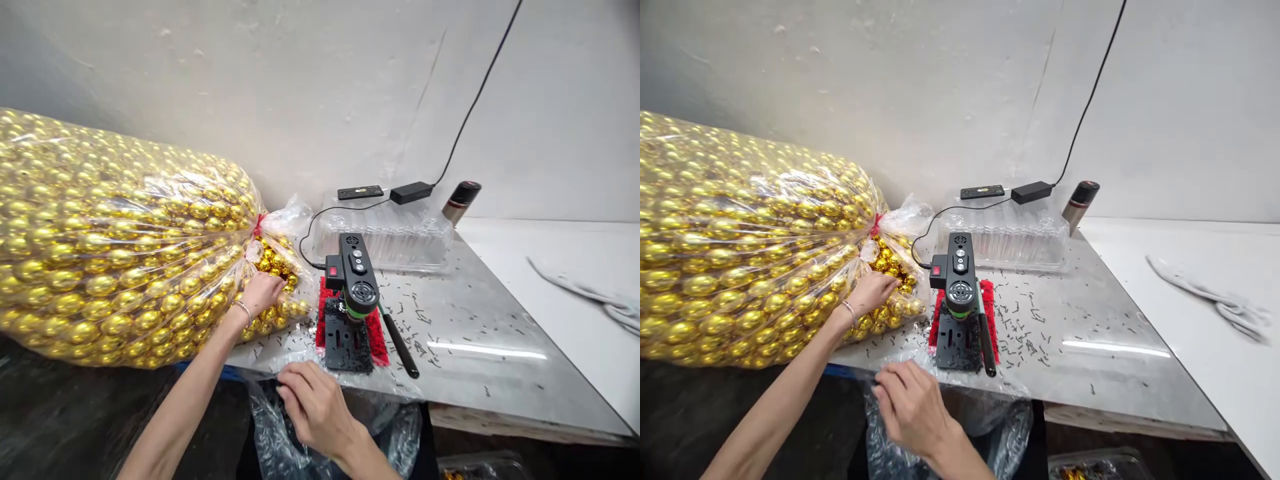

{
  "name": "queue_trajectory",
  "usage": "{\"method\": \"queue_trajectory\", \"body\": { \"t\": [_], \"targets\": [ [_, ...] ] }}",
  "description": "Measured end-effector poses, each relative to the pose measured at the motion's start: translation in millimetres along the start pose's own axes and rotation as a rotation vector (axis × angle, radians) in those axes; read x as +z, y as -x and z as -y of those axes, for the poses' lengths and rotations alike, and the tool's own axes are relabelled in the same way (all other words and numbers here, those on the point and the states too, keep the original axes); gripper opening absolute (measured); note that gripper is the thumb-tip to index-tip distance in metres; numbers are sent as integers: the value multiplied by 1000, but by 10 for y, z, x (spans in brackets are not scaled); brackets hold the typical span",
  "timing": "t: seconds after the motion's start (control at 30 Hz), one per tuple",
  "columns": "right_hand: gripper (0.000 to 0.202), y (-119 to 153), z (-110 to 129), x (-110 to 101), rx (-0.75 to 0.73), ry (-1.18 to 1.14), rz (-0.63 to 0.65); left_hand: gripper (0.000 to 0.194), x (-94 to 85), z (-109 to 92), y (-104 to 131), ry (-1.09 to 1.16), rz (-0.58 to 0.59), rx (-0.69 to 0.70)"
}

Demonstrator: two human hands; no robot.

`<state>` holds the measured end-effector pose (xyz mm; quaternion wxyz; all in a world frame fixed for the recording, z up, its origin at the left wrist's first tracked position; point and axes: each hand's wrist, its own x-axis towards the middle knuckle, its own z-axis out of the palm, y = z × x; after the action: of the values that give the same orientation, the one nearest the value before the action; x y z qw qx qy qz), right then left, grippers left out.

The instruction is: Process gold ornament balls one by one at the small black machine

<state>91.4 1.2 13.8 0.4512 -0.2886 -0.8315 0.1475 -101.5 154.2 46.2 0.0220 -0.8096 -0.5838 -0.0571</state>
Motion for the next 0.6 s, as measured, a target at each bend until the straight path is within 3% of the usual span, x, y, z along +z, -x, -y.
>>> {"method": "queue_trajectory", "body": {
  "t": [0.13, 0.27, 0.4, 0.6],
  "targets": [
    [30, -358, -215, 79, 39, 130, -67, 25, 96, -29, 214, 7, 72, 74],
    [36, -549, -506, 295, 150, 290, 35, 24, 162, -111, 258, -27, 196, 114],
    [31, -460, -675, 444, 266, 325, 82, 41, 224, -225, 106, -72, 244, 101],
    [30, -244, -630, 318, 313, 341, 95, 45, 421, -352, -170, 6, 279, 148]
  ]
}}
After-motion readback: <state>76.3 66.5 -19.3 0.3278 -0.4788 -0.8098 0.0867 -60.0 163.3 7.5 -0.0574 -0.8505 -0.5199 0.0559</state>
